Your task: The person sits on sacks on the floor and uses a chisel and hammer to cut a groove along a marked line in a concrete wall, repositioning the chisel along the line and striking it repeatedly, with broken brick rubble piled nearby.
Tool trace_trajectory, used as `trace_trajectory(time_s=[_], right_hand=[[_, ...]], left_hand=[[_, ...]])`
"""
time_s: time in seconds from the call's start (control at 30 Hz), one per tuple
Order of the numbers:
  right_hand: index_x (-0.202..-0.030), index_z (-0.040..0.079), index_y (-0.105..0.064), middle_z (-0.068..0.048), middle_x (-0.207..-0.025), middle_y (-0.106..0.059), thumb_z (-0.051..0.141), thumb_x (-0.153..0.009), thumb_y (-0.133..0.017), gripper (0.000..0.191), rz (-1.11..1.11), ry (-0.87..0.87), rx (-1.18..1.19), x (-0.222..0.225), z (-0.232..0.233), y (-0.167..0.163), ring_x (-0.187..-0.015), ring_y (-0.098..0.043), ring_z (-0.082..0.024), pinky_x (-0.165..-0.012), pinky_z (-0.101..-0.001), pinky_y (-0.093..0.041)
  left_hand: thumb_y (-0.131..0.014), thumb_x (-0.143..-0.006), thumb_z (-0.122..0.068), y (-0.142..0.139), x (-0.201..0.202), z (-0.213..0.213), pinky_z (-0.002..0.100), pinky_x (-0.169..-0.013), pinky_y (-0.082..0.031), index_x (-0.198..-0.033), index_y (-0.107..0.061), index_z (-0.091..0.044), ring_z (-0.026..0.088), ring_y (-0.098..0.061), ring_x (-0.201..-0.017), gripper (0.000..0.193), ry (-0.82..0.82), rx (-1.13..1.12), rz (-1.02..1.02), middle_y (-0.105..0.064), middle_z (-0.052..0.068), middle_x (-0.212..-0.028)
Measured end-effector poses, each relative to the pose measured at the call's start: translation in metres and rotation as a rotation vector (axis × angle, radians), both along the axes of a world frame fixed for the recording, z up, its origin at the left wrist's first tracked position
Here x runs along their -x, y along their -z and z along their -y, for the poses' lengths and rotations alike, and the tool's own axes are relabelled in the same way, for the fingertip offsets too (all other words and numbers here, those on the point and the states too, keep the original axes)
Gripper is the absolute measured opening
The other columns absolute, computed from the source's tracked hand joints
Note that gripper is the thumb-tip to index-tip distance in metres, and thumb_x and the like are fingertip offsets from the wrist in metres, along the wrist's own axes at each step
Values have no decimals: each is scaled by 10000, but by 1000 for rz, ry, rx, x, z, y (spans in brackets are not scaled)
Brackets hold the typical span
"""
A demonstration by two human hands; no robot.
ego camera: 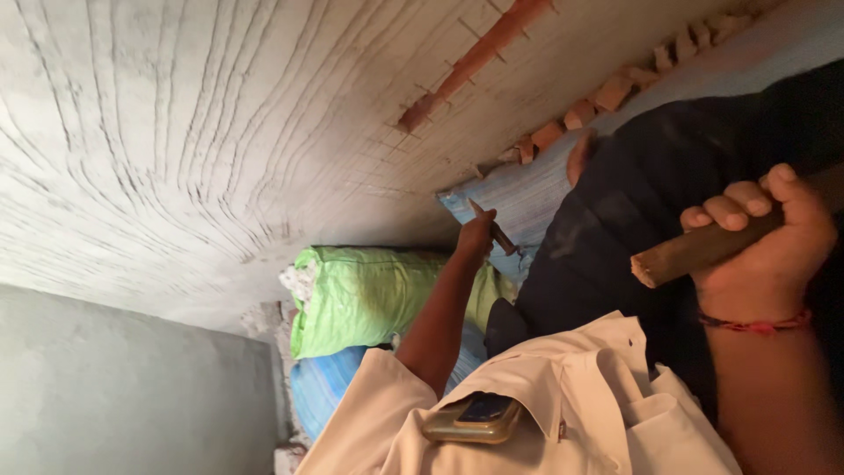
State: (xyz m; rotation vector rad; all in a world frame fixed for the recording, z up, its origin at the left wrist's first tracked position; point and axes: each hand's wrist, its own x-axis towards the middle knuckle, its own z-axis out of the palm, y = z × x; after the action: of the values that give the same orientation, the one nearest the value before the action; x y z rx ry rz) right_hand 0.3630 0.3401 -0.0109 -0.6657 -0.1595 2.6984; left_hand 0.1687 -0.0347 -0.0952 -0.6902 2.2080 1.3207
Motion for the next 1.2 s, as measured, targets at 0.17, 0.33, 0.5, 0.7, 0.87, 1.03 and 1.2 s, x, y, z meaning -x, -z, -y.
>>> trace_trajectory(time_s=[0.17, 0.33, 0.5, 0.7, 0.87, 1.03, 1.2], right_hand=[[-888, 224, -538, 91, -781, -541, 231, -1049, -637, 189, 44, 23, 33, -1, -6, -6, -721, -528, -88, -828, -329, -461], [-910, 223, -549, 92, -795, -555, 233, -1057, -642, 174, 59, 46, 34, -1, -9, -2, -697, -534, -81, -772, -301, -441], [-876, 227, -545, 101, -791, -549, 237, -1067, -641, 214, -13, -6, 87, -5, -11, 10, -707, -535, -68, -797, -295, -449], [-833, 217, -524, 103, -792, -545, 244, -1105, -631, 294, -72, -11, 90, -9, -10, 28, -714, -534, -65, -808, -298, -447], [-839, 213, -526, 101, -801, -548, 250, -1114, -619, 292, -30, -9, 70, -7, -12, 36, -677, -501, -80, -791, -305, -444], [-853, 210, -531, 96, -788, -535, 236, -1094, -617, 257, 37, 20, 47, -3, -14, 42, -676, -499, -77, -779, -306, -443], [-851, 211, -527, 94, -798, -533, 242, -1106, -627, 276, 46, 5, -47, -1, -17, 49, -692, -513, -83, -797, -314, -450]], left_hand=[[-662, -926, -454, 7, -6, 1, 361, -459, -418, -865, -640, -27, 202, -528, -512, 431, 75, 86, -40, -591, 109, -671], [-663, -931, -408, 2, 0, 2, 452, -586, -572, -954, -578, -25, 316, -652, -646, 393, -175, -179, 51, -634, 163, -811], [-621, -942, -428, -13, 22, -2, 462, -533, -559, -919, -522, -63, 325, -632, -580, 380, -225, -371, 40, -574, 130, -704], [-589, -997, -432, -44, 56, -10, 319, -424, -399, -1012, -590, -84, 165, -474, -460, 348, -217, -337, -130, -511, 41, -626], [-510, -996, -462, -64, 92, -13, 337, -408, -378, -1085, -593, -45, 184, -471, -461, 434, -291, -469, -279, -492, 50, -611], [-493, -995, -440, -86, 120, -10, 340, -446, -405, -1123, -587, -44, 200, -505, -515, 426, -380, -521, -242, -542, 67, -669], [-525, -995, -454, -98, 138, -16, 336, -435, -382, -1091, -583, -77, 191, -493, -508, 392, -395, -678, -266, -518, 52, -665]])
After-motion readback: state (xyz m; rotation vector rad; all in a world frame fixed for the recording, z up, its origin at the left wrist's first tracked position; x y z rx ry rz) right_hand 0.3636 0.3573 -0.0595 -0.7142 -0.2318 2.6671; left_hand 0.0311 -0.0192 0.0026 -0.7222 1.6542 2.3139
